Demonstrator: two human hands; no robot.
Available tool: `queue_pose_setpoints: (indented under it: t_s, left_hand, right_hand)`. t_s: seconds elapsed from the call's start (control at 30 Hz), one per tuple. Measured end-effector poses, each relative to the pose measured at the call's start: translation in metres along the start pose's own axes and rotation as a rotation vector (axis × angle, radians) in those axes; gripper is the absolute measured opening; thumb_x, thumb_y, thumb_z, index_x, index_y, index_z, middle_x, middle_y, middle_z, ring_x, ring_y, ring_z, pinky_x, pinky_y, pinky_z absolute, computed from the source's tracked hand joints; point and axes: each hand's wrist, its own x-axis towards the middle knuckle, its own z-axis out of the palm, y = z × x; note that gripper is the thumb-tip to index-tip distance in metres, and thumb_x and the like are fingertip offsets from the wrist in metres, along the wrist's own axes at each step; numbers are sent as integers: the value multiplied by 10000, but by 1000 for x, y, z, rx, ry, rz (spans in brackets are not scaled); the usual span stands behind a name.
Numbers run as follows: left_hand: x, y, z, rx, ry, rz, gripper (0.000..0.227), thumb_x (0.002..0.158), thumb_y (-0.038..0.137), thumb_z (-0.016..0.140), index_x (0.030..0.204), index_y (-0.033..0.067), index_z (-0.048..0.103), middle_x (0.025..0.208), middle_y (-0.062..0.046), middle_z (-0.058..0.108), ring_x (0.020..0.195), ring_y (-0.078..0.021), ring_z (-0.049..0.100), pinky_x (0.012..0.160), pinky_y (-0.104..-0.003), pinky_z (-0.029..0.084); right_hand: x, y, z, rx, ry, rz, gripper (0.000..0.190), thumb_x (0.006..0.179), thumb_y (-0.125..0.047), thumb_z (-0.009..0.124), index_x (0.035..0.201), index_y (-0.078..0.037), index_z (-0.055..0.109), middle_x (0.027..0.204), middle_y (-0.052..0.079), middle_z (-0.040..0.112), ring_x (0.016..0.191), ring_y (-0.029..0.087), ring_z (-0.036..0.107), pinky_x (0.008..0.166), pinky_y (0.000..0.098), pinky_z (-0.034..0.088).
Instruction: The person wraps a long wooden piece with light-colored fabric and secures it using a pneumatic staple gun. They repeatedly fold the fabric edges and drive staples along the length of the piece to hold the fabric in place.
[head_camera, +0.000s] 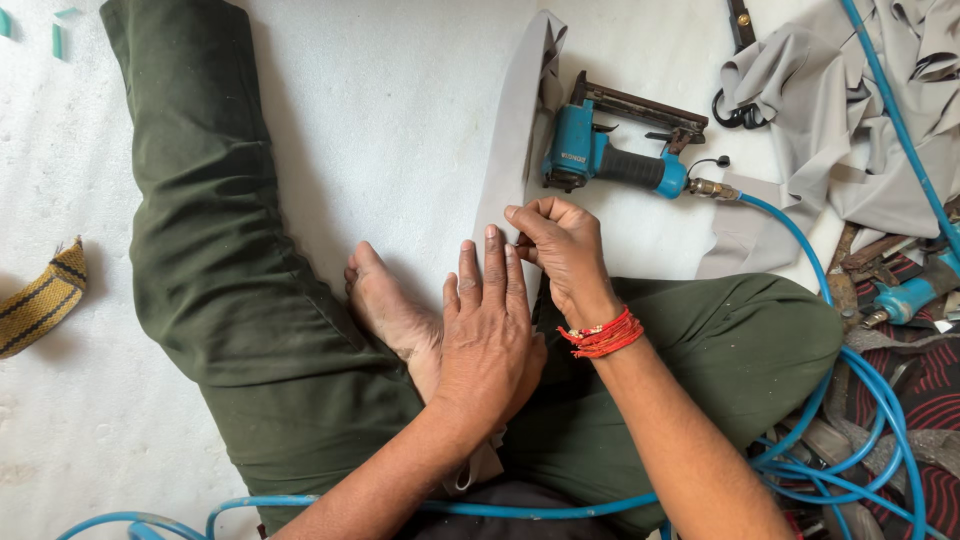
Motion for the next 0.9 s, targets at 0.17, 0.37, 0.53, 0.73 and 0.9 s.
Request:
queue_pose_setpoints:
  t_s: [0.17, 0.37, 0.53, 0.73, 0.9]
  left_hand:
    - [-2, 0, -3, -88, -40, 23, 830, 753, 224, 624, 1433, -166, 354, 1577, -372, 252, 1428, -572, 308, 1058, -633, 362]
    - [-5, -2, 0, -18, -19, 82, 725, 834, 179, 546, 1416, -209, 358, 1559, -399, 261, 1387, -604, 337, 1049, -633, 397]
    - [-8, -4, 5, -82, -18, 101, 705, 839, 161, 534, 1405, -221, 358, 1554, -419, 258, 1385, -640, 301, 1056, -633, 373]
    - [-7, -6, -1, -38, 44, 121, 687, 866, 147, 510, 1427, -219, 358, 1552, -418, 259, 1410, -621, 303, 1139, -595, 332]
    - [-7, 0, 3, -95, 3, 40, 724, 816, 156, 548, 1439, -172, 380, 1550, -378, 302, 1411, -581, 310, 1122, -588, 336]
  right_hand:
    - [2, -3, -7, 223, -82, 167, 91, 865, -99, 745, 935, -62, 698, 807, 5, 660, 731, 91, 622, 687, 246, 574]
    - [6, 5, -12, 239, -91, 144, 103, 902, -130, 750, 914, -56, 679, 797, 11, 634, 731, 103, 611, 686, 252, 570]
    - [2, 11, -6, 149, -6, 43, 151, 927, -172, 749, 876, -59, 663, 768, 25, 630, 676, 110, 608, 612, 248, 554]
    - [-4, 10, 0, 152, 55, 18, 132, 889, -166, 762, 890, -53, 692, 750, 24, 651, 647, 95, 633, 593, 230, 571]
    - [-4, 10, -3, 78, 3, 70, 178, 901, -187, 799, 883, -52, 685, 737, 16, 627, 626, 102, 588, 574, 221, 516]
